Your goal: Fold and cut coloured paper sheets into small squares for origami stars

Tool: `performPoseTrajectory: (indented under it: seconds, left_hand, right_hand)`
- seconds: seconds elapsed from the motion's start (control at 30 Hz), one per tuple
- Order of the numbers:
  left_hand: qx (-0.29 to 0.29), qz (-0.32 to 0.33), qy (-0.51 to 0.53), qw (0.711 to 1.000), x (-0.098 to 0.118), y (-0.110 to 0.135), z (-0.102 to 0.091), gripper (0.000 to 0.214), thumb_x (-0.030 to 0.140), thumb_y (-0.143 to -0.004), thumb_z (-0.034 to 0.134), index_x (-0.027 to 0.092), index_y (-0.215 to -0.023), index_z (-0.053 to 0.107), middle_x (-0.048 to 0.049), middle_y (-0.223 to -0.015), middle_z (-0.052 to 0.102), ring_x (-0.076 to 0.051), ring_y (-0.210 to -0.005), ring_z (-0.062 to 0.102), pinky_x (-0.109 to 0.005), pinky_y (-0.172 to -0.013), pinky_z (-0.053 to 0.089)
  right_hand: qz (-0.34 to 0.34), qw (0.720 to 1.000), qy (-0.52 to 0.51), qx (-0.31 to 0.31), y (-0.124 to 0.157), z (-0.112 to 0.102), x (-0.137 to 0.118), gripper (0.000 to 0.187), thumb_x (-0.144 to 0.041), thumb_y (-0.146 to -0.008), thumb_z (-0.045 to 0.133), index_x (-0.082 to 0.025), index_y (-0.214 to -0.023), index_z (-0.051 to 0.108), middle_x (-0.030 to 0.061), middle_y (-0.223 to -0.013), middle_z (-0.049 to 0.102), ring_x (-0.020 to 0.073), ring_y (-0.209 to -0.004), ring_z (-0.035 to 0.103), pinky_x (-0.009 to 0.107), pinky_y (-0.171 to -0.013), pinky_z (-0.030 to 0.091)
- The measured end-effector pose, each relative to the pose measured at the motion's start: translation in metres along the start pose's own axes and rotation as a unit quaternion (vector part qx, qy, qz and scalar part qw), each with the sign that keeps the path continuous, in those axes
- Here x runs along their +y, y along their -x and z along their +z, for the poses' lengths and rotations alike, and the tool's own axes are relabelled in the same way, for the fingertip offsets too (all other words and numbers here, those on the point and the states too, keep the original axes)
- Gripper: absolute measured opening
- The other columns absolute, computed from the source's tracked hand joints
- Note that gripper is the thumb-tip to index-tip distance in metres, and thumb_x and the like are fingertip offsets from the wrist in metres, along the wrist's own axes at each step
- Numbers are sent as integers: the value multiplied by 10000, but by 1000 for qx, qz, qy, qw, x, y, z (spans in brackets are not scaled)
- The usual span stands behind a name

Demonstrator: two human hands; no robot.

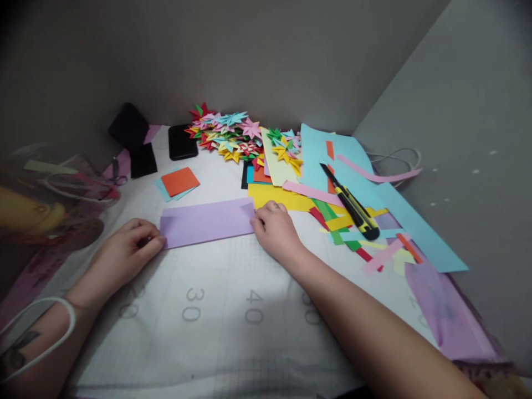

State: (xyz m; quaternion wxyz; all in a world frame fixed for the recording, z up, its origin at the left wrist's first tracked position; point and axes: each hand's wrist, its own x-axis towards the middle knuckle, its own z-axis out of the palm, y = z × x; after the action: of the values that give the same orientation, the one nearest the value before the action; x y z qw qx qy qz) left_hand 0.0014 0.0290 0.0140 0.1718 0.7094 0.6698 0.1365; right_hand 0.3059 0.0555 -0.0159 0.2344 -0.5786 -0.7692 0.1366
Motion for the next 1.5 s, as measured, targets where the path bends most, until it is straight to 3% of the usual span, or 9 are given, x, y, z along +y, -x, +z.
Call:
performPoseTrajectory:
  seconds: [0.43, 0.73, 1.13, 1.37, 1.5]
  left_hand:
    - [-3, -6, -5, 1000, 1, 1, -1, 244, 408, -795, 485, 211, -717, 607, 7, -902, 579, -150, -751, 534, -269, -701, 387]
    - [-21, 15, 27, 999, -10, -2, -1, 282, 447, -810, 489, 212, -728, 620, 1, -916, 584, -158, -787, 544, -268, -710, 398]
    - [-38, 29, -24, 999, -4, -1, -4, 284, 434, -842, 444, 224, -739, 604, -8, -839, 549, -175, -780, 530, -291, -708, 394]
    - [-3, 46, -72, 996, -4, 3, 2, 229, 392, -853, 448, 211, -784, 571, -26, -843, 539, -204, -807, 547, -318, -699, 415]
    - [84, 103, -72, 989, -4, 4, 8, 285, 290, -843, 482, 161, -1082, 569, -107, -1075, 541, -262, -1004, 530, -389, -865, 440]
  right_hand:
    - [2, 998, 54, -14, 1, 1, -2, 194, -247, -877, 479, -186, -779, 635, 85, -829, 557, 255, -869, 501, 391, -805, 409]
    - [16, 997, 74, -20, 2, -1, -5, 198, -266, -895, 478, -183, -820, 642, 94, -874, 552, 262, -894, 501, 390, -830, 419]
    - [38, 993, 104, -45, 2, -3, -9, 207, -282, -908, 466, -184, -869, 644, 103, -930, 560, 261, -917, 494, 387, -838, 413]
    - [59, 985, 155, -50, 4, -5, -17, 180, -292, -909, 474, -178, -918, 613, 128, -1004, 559, 293, -954, 485, 416, -817, 428]
    - [63, 989, 129, -16, 6, -2, -16, 206, -240, -863, 555, -142, -1042, 587, 157, -1124, 555, 309, -1049, 486, 451, -871, 442]
